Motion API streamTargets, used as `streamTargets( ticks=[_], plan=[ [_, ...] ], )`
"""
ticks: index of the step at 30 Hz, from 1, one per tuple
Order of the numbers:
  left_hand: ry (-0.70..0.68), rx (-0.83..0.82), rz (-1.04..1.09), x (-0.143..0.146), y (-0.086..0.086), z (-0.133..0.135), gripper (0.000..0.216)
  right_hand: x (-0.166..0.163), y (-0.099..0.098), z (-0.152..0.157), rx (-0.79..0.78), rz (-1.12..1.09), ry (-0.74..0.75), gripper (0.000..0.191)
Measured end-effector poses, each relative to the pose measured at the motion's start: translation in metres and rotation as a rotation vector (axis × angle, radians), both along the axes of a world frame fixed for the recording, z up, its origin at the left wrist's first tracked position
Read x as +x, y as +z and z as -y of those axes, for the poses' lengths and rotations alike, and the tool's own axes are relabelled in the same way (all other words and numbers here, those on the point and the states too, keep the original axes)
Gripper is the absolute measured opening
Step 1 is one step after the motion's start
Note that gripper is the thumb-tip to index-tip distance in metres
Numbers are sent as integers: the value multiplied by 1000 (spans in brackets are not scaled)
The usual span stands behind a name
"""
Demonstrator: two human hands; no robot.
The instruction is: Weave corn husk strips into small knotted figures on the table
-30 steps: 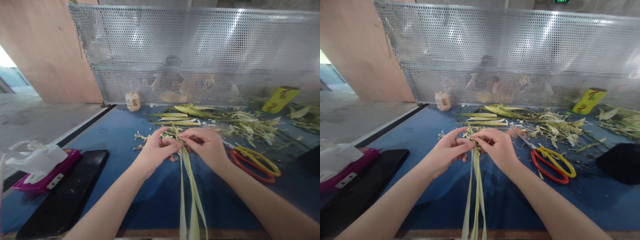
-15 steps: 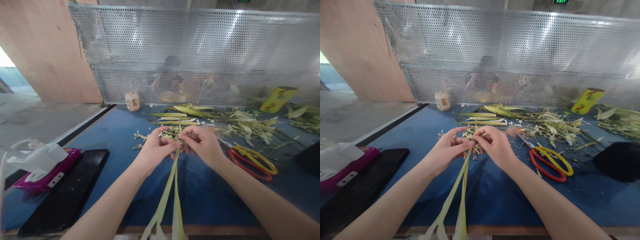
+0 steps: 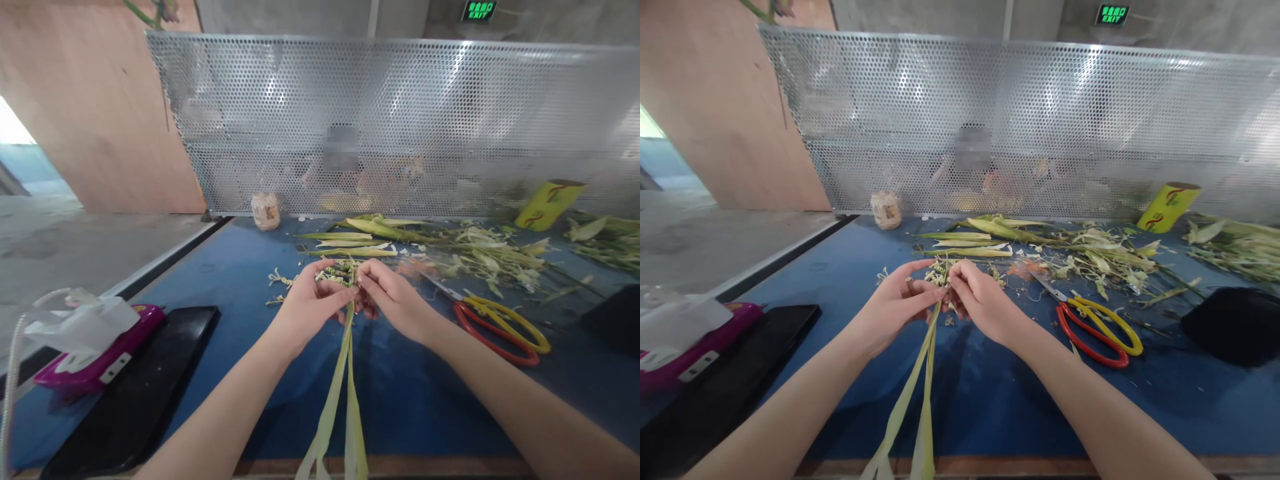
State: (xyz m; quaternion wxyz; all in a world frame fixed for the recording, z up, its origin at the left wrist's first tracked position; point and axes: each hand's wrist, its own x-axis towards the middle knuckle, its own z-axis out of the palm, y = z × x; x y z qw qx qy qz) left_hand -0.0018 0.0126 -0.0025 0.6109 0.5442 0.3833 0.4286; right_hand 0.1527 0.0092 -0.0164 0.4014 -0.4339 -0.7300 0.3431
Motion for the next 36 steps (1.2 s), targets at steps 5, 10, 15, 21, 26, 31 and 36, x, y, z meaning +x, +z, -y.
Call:
streamTargets(
  ticks=[5, 10, 15, 21, 26, 31, 36],
  plan=[
    [-21, 13, 0, 0, -1, -1, 56, 0, 0, 0, -44, -81, 38, 20],
    [0, 57, -45, 1, -4, -3, 56, 1, -2, -1, -107, -144, 77, 21],
    [131, 357, -149, 1, -10, -2, 72, 0, -3, -2, -47, -51, 3, 21],
    [145, 596, -305, 2, -9, 0, 66, -2, -3, -3, -84, -79, 36, 19],
    [157, 549, -301, 1, -10, -3, 64, -3, -4, -1, 59, 48, -9, 14],
    [131, 471, -247, -2, -11, -6, 61, -4, -3, 2, 88, 52, -12, 12],
    [171, 493, -345, -3, -9, -4, 58, -6, -2, 0, -35, -104, 23, 15]
  ],
)
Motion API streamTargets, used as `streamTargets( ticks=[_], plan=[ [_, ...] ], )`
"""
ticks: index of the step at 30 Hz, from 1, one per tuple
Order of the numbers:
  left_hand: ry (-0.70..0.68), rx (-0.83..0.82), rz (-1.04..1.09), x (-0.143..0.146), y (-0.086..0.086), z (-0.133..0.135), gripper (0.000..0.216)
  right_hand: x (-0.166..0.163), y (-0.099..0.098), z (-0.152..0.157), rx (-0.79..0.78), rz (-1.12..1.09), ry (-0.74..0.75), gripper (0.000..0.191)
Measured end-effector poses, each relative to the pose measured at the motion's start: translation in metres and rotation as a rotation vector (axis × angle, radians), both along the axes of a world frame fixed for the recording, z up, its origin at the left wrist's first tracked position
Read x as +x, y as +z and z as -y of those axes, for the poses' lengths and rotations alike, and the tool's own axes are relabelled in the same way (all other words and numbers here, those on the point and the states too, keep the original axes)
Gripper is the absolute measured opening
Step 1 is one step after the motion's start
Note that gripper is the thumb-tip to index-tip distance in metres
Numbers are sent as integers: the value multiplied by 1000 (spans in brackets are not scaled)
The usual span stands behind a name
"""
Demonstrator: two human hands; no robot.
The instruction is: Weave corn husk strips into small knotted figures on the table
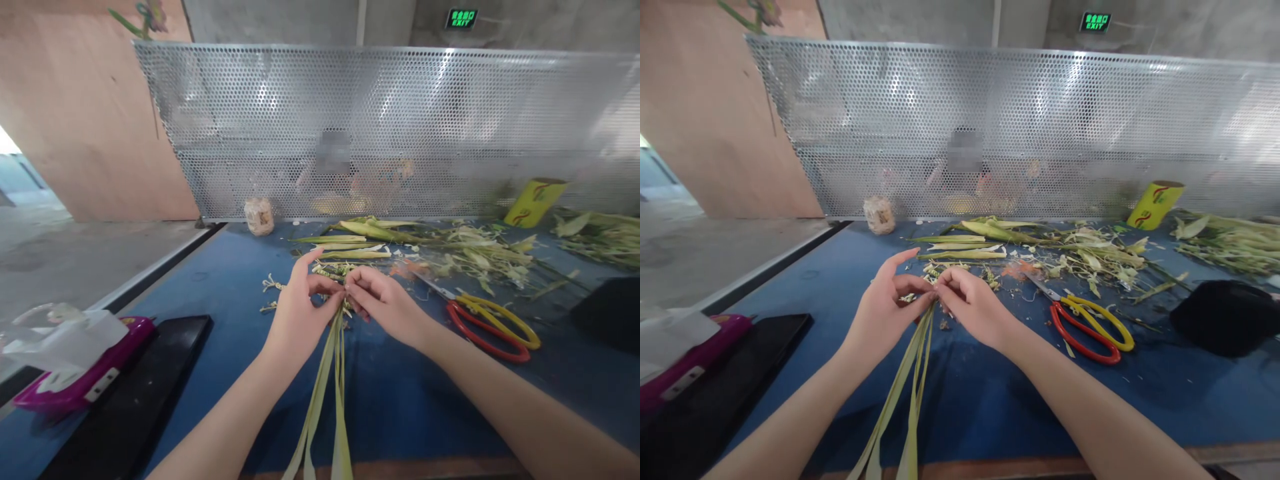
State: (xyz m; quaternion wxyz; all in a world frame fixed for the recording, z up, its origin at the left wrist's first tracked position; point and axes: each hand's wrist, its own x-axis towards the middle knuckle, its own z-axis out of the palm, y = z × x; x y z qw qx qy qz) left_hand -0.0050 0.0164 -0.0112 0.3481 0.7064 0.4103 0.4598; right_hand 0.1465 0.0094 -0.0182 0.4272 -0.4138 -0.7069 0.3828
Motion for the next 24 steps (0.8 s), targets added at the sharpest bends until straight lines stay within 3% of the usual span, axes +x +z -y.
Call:
streamTargets(
  ticks=[3, 9, 24],
  plan=[
    [11, 97, -81, 0, 1, 2, 57, 0, 0, -2, -97, -56, 48, 19],
    [36, 161, -133, -2, 2, 5, 66, 2, 2, 0, -126, -61, 64, 24],
    [26, 70, 59, 4, -1, 5, 76, -2, 1, 2, -157, -230, 60, 24]
  ],
)
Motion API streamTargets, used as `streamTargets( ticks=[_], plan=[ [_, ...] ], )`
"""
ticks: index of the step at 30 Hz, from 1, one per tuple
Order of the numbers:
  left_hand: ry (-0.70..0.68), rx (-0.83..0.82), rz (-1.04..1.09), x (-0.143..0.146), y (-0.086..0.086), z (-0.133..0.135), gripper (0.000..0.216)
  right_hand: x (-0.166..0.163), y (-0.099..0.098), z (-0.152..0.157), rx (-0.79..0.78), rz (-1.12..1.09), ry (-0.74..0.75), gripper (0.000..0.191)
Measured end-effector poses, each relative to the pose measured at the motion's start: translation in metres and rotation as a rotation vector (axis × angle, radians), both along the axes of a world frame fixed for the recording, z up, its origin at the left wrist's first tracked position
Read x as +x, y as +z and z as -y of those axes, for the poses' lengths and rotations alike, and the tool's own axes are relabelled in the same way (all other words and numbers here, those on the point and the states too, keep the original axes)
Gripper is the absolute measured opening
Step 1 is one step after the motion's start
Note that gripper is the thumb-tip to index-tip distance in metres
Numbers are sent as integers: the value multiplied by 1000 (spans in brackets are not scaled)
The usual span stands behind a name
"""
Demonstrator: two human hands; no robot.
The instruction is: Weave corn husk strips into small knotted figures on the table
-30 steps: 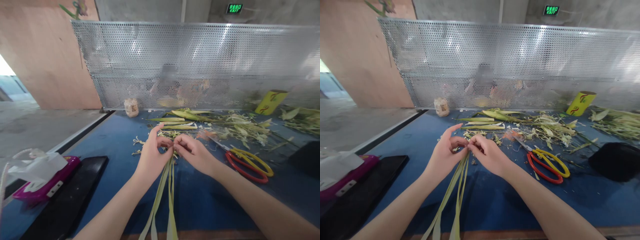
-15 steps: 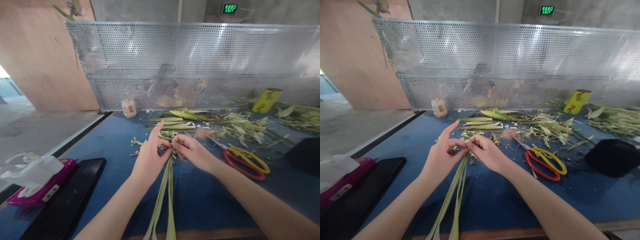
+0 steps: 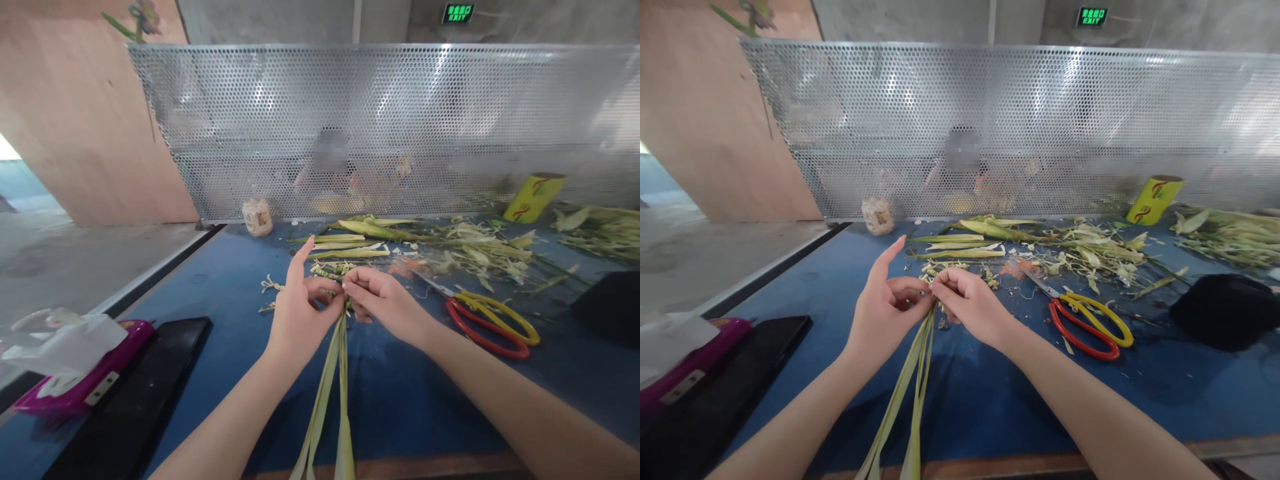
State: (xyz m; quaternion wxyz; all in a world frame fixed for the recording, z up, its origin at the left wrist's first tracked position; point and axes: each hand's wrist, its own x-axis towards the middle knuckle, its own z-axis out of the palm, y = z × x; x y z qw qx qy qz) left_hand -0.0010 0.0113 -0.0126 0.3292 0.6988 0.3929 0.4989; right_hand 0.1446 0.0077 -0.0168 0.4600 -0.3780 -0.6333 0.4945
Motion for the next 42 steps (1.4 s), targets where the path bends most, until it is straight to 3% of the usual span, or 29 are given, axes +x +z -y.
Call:
streamTargets(
  ticks=[7, 15, 21, 30, 36, 42],
  plan=[
    [2, -89, 170, -3, 2, -6, 69, 0, 4, 2, 63, 2, -48, 14],
    [22, -85, 43, -6, -1, -7, 65, -2, -11, -2, 103, 62, 14, 19],
    [77, 23, -146, -6, 0, -4, 51, 1, -14, -7, 75, 74, -6, 13],
    [-59, -278, 165, -7, 5, -10, 46, 2, -8, -6, 16, -26, -8, 17],
    [-98, -236, 169, -7, 7, -7, 46, 3, -7, -6, 39, -65, 4, 16],
    [-139, -323, 195, -6, 7, -10, 47, 5, -6, -7, 18, -93, -4, 15]
  ],
)
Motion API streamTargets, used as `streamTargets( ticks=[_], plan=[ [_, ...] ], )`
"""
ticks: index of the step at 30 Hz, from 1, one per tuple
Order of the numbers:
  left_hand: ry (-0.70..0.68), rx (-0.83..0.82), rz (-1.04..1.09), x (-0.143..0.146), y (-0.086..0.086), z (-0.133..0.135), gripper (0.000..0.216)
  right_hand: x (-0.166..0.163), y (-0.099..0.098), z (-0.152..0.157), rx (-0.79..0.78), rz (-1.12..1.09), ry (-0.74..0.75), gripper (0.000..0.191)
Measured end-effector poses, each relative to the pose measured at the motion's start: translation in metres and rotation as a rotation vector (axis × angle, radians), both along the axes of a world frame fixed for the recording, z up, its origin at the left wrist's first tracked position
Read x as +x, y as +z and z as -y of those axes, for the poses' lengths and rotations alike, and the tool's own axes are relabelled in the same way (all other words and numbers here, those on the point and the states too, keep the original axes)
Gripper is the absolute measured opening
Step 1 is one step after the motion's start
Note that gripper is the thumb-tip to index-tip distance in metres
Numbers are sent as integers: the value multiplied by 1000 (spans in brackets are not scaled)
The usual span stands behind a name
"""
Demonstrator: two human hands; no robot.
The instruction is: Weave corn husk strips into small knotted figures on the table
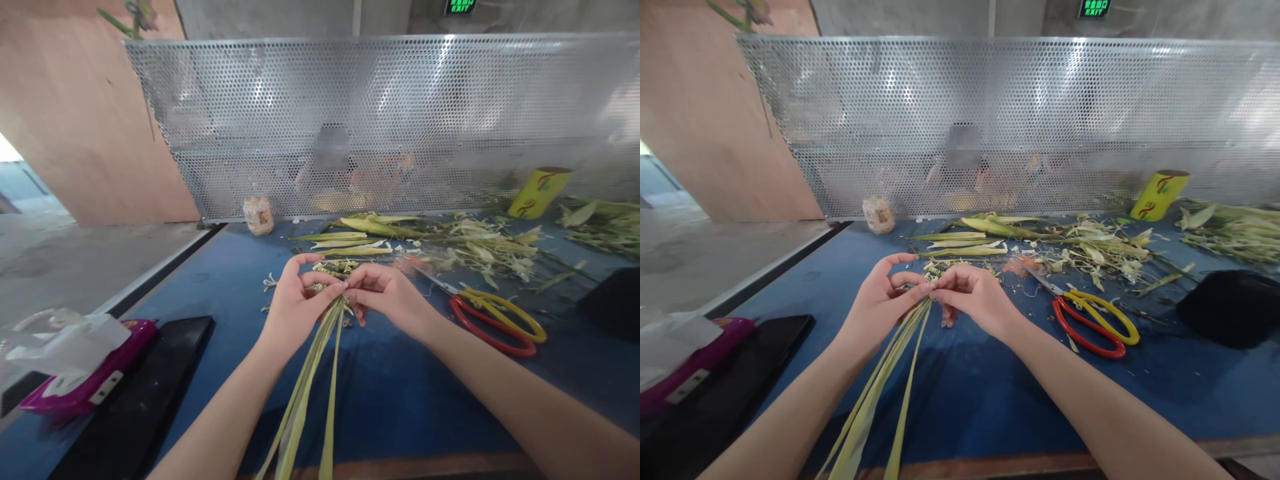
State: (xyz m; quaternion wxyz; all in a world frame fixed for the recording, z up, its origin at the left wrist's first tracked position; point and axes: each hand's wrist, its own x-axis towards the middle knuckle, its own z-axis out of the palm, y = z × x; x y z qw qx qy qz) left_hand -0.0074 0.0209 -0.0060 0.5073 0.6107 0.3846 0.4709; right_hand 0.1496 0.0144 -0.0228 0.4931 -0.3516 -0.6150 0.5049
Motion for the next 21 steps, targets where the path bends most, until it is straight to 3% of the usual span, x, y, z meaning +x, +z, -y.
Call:
streamTargets(
  ticks=[4, 11, 16, 21],
  plan=[
    [55, 113, -56, 1, -1, 1, 47, 0, -2, -1, 29, 57, -93, 12],
    [246, 253, -217, 0, -3, 5, 41, -5, 2, 8, 165, 319, -401, 8],
    [214, 143, -164, 2, -6, 0, 37, -5, -3, 9, 264, 351, -391, 14],
    [146, -30, -57, 10, -9, 3, 28, -5, -7, 7, 551, 536, -511, 14]
  ],
)
